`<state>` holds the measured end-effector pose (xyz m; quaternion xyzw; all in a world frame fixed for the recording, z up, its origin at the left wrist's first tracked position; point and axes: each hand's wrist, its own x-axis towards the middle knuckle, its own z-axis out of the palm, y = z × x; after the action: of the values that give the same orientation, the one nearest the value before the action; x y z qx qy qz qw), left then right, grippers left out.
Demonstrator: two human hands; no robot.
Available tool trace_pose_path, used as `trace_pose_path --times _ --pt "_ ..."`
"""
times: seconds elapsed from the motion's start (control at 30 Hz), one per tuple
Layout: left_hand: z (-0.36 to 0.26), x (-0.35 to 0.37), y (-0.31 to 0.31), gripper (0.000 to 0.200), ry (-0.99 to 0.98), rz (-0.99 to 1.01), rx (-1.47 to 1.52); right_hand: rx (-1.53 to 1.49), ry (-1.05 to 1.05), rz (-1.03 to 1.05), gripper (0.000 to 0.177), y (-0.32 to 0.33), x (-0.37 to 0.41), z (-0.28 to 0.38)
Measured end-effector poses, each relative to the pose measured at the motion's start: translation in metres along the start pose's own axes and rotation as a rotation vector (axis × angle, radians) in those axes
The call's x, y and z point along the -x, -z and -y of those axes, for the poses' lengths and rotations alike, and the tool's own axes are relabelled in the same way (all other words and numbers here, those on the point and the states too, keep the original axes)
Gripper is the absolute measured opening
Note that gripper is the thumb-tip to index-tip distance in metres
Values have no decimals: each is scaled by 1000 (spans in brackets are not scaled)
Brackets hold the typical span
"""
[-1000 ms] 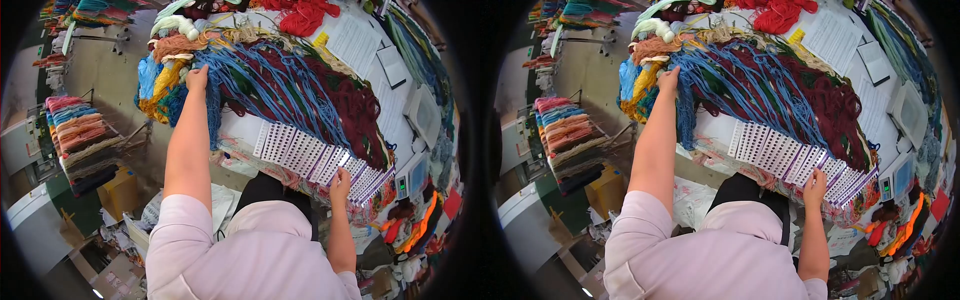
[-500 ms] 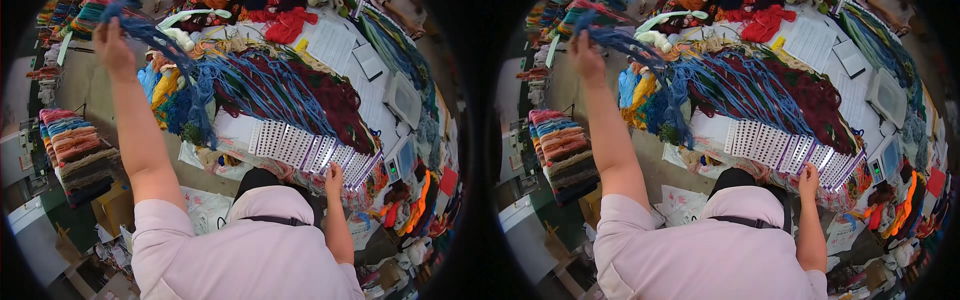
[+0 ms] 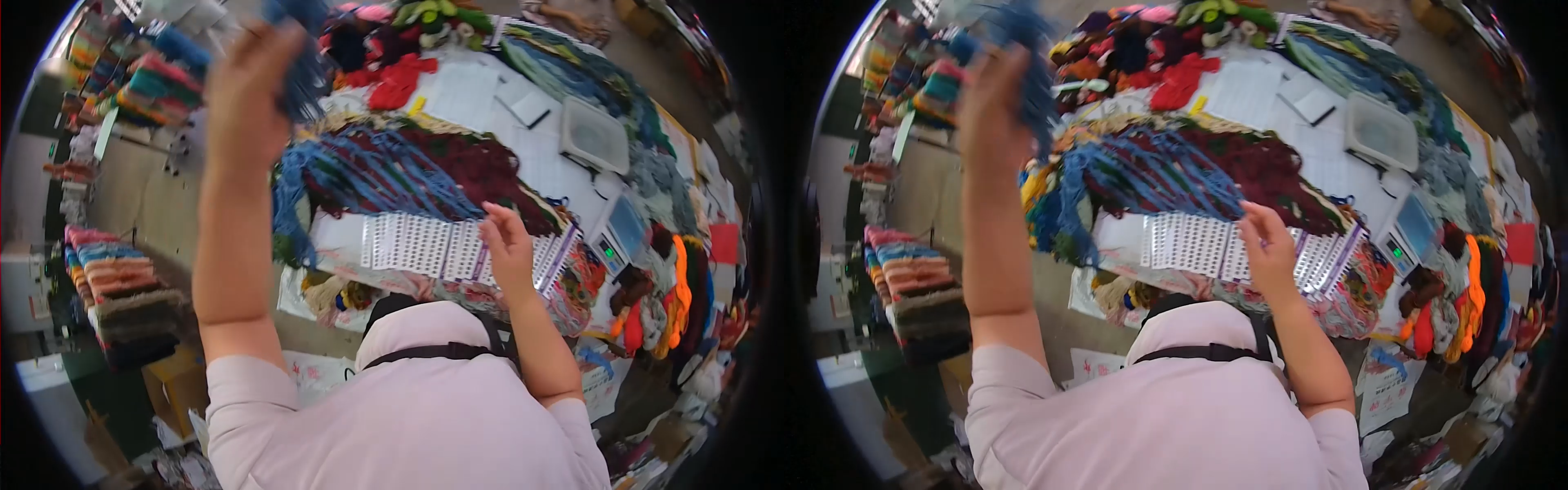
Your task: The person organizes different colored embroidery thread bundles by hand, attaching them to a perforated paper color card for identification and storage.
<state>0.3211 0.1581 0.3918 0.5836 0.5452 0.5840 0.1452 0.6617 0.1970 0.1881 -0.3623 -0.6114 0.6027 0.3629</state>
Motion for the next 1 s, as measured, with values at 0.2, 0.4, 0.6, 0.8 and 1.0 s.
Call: trace_pose_path --times 0.2,0.4,0.6,0.8,1.0 --pt "-28 46 -163 8 711 -17 920 133 572 -45 30 26 -6 143" --pt "-55 62 -234 13 735 143 895 360 578 -117 35 70 1 145" --pt "-61 71 -277 12 772 185 975 -119 146 8 42 106 15 144" --pt "-63 78 -293 28 618 317 748 -147 153 -91 38 128 22 148" --pt "-68 60 -288 27 412 423 549 -285 64 -113 29 145 21 156"
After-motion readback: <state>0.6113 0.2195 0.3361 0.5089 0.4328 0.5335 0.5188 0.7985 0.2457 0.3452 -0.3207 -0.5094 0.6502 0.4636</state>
